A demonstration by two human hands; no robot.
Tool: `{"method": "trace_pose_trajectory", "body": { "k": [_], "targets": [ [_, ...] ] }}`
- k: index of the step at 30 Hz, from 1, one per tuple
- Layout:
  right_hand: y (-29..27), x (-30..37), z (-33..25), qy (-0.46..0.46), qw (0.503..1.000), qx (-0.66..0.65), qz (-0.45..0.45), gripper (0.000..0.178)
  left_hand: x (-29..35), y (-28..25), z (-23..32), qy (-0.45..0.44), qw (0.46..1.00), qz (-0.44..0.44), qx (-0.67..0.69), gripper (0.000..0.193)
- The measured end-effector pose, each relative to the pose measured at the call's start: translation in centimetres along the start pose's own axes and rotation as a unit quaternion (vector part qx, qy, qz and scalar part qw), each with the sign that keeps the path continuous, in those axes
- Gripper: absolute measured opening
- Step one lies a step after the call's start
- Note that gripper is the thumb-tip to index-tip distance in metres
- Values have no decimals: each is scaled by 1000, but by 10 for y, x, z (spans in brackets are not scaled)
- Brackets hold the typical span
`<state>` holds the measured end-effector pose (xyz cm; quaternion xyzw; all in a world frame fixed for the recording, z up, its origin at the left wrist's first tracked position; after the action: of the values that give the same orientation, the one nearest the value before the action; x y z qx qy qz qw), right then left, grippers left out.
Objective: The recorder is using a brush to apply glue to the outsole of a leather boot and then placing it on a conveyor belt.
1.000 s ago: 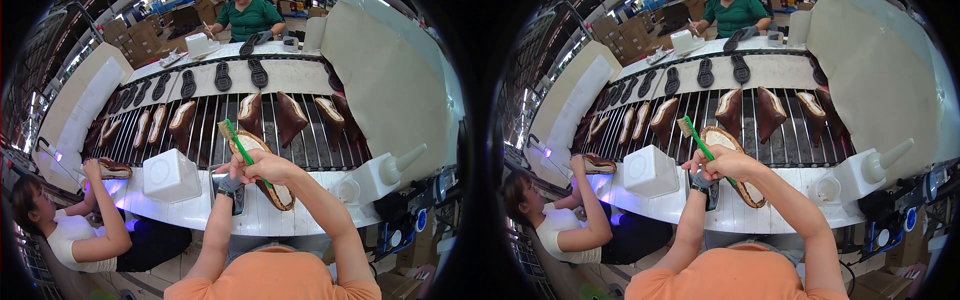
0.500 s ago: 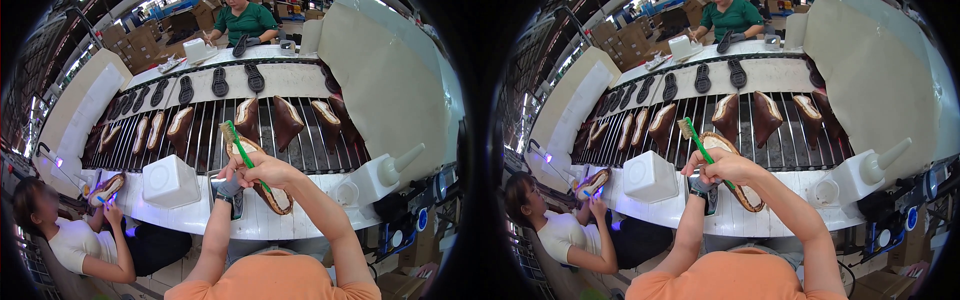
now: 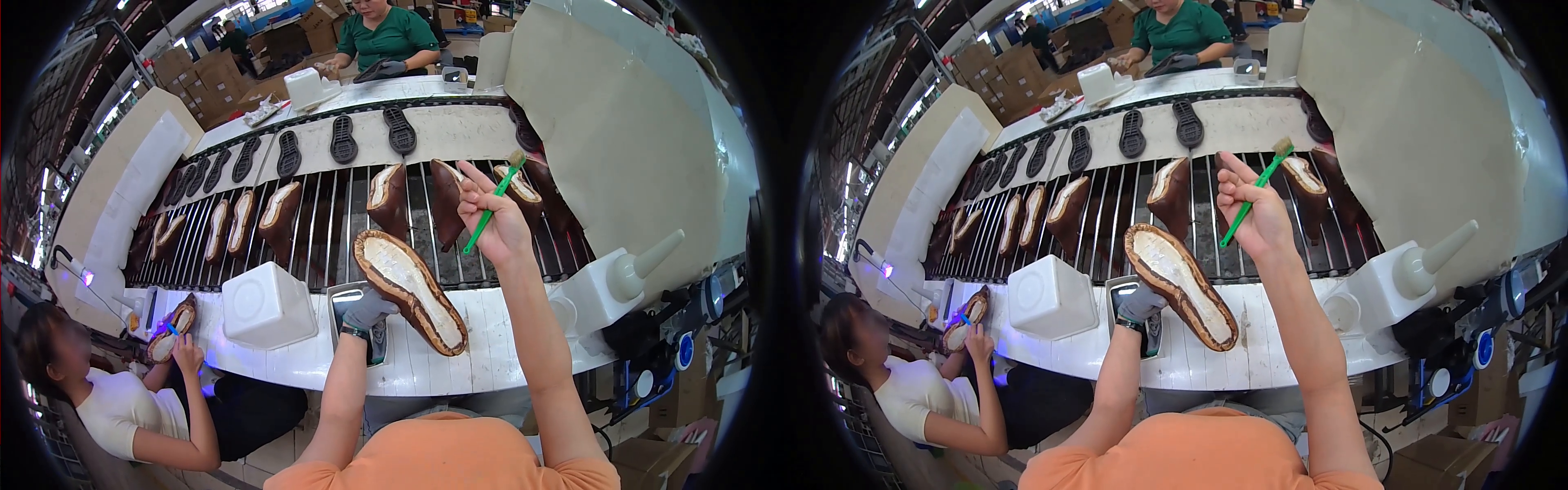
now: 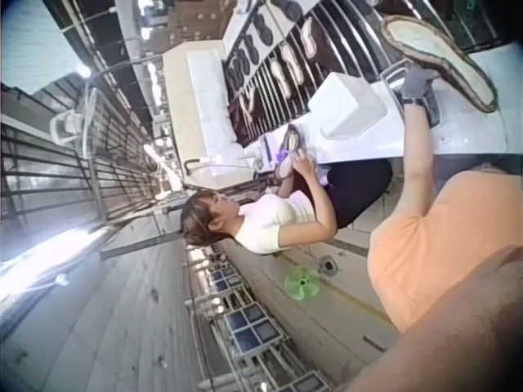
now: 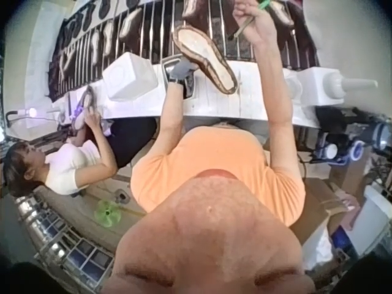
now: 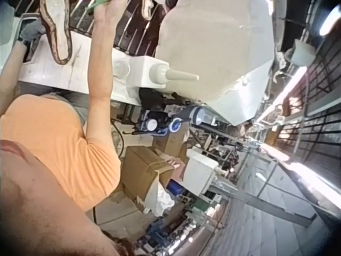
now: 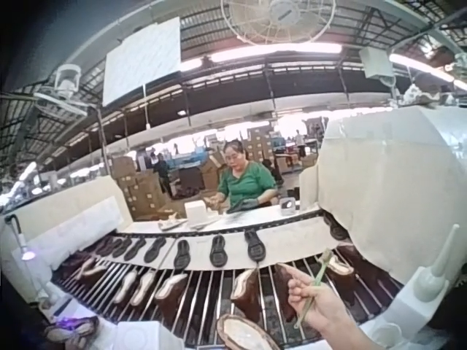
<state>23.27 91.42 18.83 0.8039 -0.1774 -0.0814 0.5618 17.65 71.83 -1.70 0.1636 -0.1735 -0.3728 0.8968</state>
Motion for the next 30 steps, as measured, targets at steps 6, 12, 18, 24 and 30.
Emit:
{"method": "trace_pose_trajectory", "body": {
  "k": [6, 12, 18, 24, 30],
  "targets": [
    [-11, -10, -5, -16, 999, -31, 24, 61, -14, -12, 7, 73, 995, 51, -34, 102],
    [6, 7, -33, -239, 964, 101, 58, 81, -7, -15, 5, 94, 986, 2, -135, 89],
    [71, 42, -81, -434, 879, 196, 31, 74, -8, -26, -22, 84, 986, -11, -146, 92],
    [82, 63, -84, -566, 770, 287, 59, 55, 10, -7, 6, 122, 990, 22, -70, 98],
    [26, 37, -47, -244, 781, 574, 24, 41, -10, -9, 7, 107, 981, 25, -162, 97]
  ]
}}
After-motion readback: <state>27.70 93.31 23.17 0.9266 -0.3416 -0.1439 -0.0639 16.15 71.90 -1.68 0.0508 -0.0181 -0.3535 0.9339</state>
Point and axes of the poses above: each hand's wrist, its own x-axis away from the middle knuckle, its own y-axis out of the palm, z = x × y, the point moved 9 cm from there along -x, towards the middle knuckle, and after that the axes turned 12 degrees about z, right-handed, at the moved point
